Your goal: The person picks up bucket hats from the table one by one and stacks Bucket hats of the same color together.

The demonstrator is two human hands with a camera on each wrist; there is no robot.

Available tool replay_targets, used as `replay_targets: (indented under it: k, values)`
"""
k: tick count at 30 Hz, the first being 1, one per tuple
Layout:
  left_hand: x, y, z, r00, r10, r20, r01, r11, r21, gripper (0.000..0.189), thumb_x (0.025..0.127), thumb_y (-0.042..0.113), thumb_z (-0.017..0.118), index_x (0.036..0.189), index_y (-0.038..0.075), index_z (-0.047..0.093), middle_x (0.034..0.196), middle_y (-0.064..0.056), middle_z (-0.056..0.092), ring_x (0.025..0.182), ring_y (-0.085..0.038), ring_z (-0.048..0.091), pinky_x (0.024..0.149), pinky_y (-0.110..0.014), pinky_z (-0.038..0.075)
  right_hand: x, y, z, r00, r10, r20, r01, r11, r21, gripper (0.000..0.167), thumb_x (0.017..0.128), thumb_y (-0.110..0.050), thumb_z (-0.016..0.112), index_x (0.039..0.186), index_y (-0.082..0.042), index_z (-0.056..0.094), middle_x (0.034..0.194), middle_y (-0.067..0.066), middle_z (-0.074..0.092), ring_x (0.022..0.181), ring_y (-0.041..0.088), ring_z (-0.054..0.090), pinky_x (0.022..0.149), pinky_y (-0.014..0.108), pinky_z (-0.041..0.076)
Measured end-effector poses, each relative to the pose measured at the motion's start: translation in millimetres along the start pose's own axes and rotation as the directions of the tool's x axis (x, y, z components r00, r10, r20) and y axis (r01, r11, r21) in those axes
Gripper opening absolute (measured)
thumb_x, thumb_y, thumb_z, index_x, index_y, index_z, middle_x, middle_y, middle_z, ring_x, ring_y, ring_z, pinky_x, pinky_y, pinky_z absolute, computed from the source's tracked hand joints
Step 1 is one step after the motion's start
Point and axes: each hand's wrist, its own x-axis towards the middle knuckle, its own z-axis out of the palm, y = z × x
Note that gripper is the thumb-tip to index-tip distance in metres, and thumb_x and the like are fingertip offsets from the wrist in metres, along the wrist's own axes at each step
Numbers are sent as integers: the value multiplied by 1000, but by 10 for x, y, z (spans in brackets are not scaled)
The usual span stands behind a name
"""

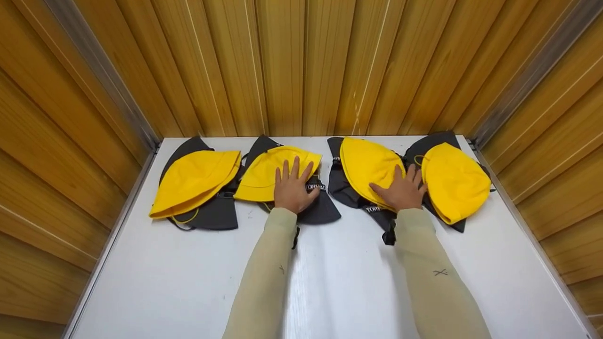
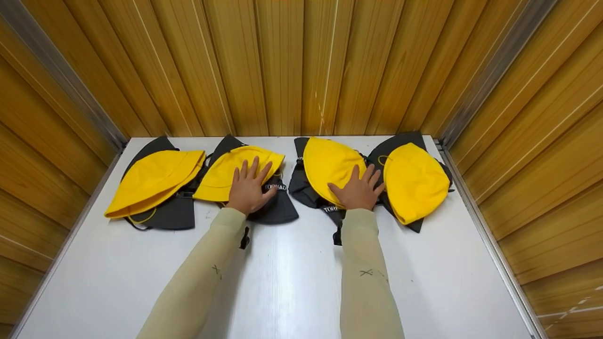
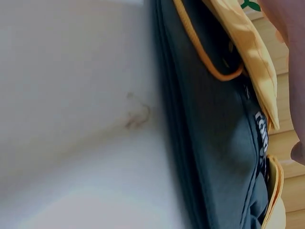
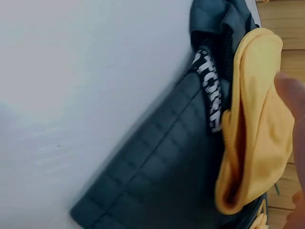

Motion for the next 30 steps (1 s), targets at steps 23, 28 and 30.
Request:
replay_targets:
  k: [23,28,30]
  values:
    - [-105,378,22,990,138,-20,-138,990,-14,76,97,74,39,163,47,10,175,0,4,162,-32,5,131,-53,6,2,141,180,991,132,-25,-129,985,115,112,85,-69,68,141,23,38,149,41,23,144,56,13,124,66,15]
    - [-126,407,-3,990,138,-3,-138,990,-31,76,98,73,39,162,47,9,175,0,3,162,-31,4,131,-53,4,-12,89,188,987,156,-37,-153,985,77,106,84,-70,69,135,20,48,139,38,34,133,50,25,115,62,35]
    - [-129,411,-5,990,139,-5,-139,990,-37,76,98,73,39,162,47,9,175,0,4,162,-32,4,131,-53,4,-11,67,191,985,171,-37,-169,984,62,104,84,-71,69,134,18,50,137,37,35,130,49,29,112,62,38]
